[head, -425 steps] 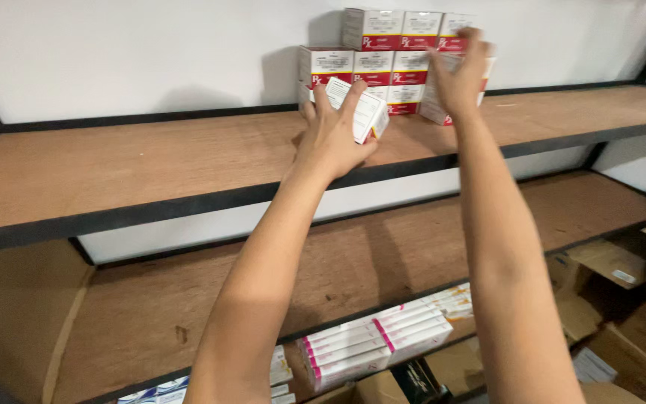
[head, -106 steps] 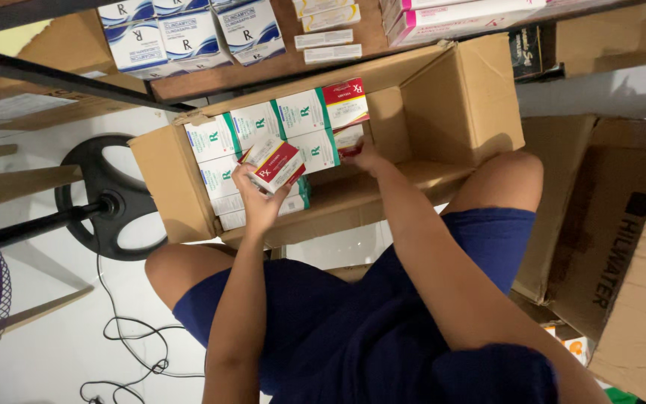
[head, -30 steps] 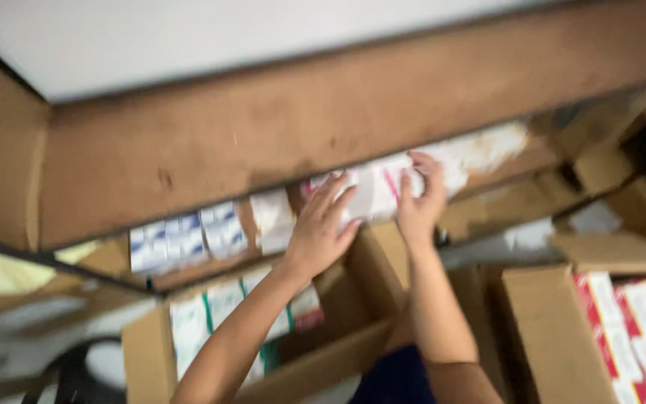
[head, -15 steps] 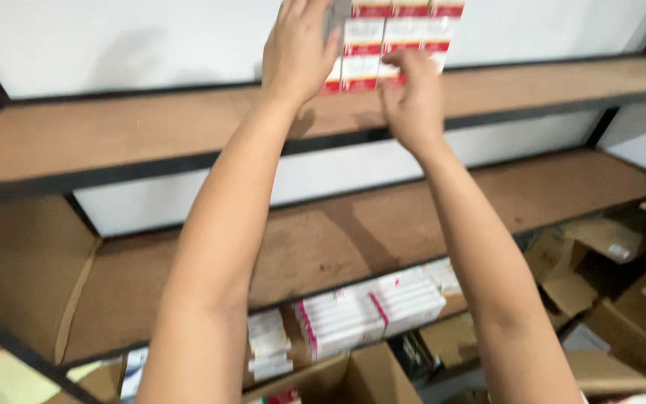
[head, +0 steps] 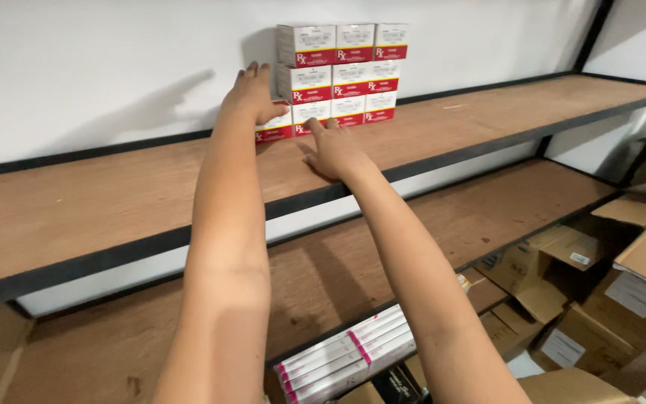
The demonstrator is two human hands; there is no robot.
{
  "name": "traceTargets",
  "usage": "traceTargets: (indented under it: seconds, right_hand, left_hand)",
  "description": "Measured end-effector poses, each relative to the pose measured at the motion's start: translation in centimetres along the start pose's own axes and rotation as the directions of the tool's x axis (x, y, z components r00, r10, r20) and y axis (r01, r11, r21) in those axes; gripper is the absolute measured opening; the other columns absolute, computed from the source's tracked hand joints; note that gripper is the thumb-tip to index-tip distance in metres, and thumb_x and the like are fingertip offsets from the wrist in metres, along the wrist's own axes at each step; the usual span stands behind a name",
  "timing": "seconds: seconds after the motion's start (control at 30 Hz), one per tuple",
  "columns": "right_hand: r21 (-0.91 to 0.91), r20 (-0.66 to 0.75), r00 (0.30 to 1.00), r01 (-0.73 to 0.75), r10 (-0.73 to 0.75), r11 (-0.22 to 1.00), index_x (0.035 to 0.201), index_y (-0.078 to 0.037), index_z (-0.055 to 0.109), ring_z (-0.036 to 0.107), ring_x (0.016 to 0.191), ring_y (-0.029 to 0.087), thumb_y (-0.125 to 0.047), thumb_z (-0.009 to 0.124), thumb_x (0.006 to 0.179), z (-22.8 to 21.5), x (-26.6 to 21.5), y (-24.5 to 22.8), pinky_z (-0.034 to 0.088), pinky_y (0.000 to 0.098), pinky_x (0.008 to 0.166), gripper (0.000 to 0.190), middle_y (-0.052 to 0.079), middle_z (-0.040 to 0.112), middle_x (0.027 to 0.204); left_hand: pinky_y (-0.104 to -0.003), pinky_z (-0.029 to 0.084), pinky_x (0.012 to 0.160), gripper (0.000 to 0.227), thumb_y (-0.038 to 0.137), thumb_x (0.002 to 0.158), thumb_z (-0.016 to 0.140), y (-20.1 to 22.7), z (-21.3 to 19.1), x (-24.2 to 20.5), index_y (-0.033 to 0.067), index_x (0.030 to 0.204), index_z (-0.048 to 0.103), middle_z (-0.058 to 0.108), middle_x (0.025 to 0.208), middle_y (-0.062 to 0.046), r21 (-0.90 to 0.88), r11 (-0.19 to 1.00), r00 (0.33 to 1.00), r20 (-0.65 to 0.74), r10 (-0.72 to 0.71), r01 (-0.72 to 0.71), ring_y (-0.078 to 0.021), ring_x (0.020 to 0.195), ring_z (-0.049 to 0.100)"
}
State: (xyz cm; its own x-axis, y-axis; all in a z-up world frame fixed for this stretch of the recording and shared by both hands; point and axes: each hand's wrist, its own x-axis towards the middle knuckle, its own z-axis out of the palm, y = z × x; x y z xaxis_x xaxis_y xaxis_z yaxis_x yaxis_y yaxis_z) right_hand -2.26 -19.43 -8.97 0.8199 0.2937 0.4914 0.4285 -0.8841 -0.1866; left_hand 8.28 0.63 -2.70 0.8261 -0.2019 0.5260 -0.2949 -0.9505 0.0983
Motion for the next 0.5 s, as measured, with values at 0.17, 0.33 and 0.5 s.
traceTargets:
  seconds: [0.17, 0.33, 0.5]
  right_hand:
    - [-0.068, -0.073, 0.997, -0.008, 0.003, 0.998, 0.153, -0.008, 0.036, 0.053, 0.121, 0.051, -0.037, 0.075, 0.090, -1.2, 1.3, 0.7, 0.048, 0.0585, 0.096, 0.080, 0.034, 0.045, 0.142]
    - [-0.317, -0.407, 0.905, -0.014, -0.123, 0.948, 0.155, -0.012, 0.037, 0.051, 0.123, 0.050, -0.034, 0.083, 0.085, -4.1, 10.0, 1.6, 0.055, 0.0552, 0.089, 0.087, 0.029, 0.048, 0.141]
    - [-0.106, -0.528, 0.845, -0.157, 0.078, 0.982, 0.160, -0.017, 0.030, 0.030, 0.134, 0.060, -0.047, 0.082, 0.086, -3.8, 16.3, 1.5, 0.053, 0.0610, 0.086, 0.096, 0.030, 0.022, 0.156]
  left_hand:
    - [-0.056, 0.036, 0.112, 0.105, 0.044, 0.070, 0.091, -1.3, 4.8, -1.0, 0.0141, 0.153, 0.033, 0.032, 0.159, -0.016, 0.130, 0.985, 0.956, 0.255, -0.145, 0.115, -0.0438, 0.144, 0.035]
    - [-0.062, 0.037, 0.111, 0.105, 0.046, 0.069, 0.092, 0.6, 2.3, -2.6, 0.0235, 0.154, 0.033, 0.032, 0.158, -0.011, 0.159, 0.969, 0.926, 0.298, -0.230, 0.190, -0.0452, 0.144, 0.036]
    - [-0.068, 0.037, 0.110, 0.105, 0.048, 0.068, 0.093, 3.6, -1.7, -4.4, 0.0330, 0.154, 0.034, 0.033, 0.158, -0.007, 0.131, 0.973, 0.939, 0.263, -0.221, 0.192, -0.0465, 0.143, 0.038]
